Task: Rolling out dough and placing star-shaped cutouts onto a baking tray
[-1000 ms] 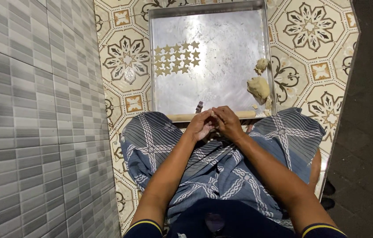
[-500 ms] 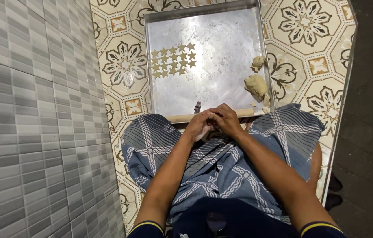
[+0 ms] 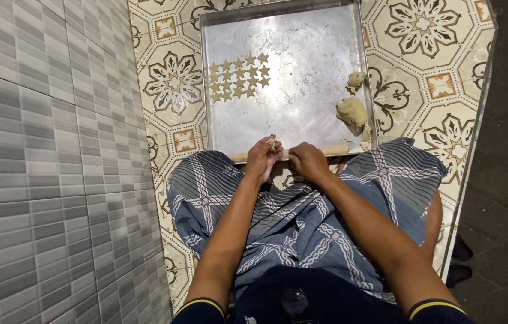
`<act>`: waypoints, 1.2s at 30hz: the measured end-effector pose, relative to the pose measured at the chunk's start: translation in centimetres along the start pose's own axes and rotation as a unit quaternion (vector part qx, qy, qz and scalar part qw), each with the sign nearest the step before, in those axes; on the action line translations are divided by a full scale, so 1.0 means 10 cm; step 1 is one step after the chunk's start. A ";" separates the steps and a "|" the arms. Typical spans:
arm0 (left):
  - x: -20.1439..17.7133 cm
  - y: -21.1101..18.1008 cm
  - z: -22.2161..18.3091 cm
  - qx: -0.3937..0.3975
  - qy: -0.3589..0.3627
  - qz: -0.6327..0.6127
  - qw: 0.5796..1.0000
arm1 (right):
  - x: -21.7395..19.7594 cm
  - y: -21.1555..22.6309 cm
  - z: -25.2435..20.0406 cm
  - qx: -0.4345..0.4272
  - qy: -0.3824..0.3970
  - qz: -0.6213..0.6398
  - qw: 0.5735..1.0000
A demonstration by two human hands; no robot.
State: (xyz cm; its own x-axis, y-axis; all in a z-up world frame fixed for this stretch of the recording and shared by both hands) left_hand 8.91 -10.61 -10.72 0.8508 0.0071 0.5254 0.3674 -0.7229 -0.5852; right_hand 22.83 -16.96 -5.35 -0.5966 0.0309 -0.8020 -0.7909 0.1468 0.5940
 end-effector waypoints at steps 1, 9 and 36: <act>-0.01 0.03 0.00 0.000 -0.001 0.001 1.000 | 0.05 -0.01 0.00 0.000 0.000 0.001 1.000; 0.05 0.14 0.04 0.010 0.007 0.073 0.997 | 0.07 0.09 -0.06 -0.024 0.014 0.022 0.999; 0.14 0.45 -0.03 -0.066 0.057 0.121 0.989 | -0.65 0.63 -0.14 -0.198 -0.216 0.040 0.955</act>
State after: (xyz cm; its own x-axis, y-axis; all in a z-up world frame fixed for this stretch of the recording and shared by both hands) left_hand 11.68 -13.99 -12.41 0.8571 -0.2491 0.4509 0.1004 -0.7777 -0.6205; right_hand 21.52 -17.63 3.72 -0.6134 0.4446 -0.6527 -0.7853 -0.2557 0.5638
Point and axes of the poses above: each hand's wrist, its own z-axis towards the middle knuckle, its own x-axis out of the palm, y = z × x, the point moved 10 cm from there along z, towards the middle knuckle, and after that the axes turned 3 degrees about -y, right-handed, at the moved point
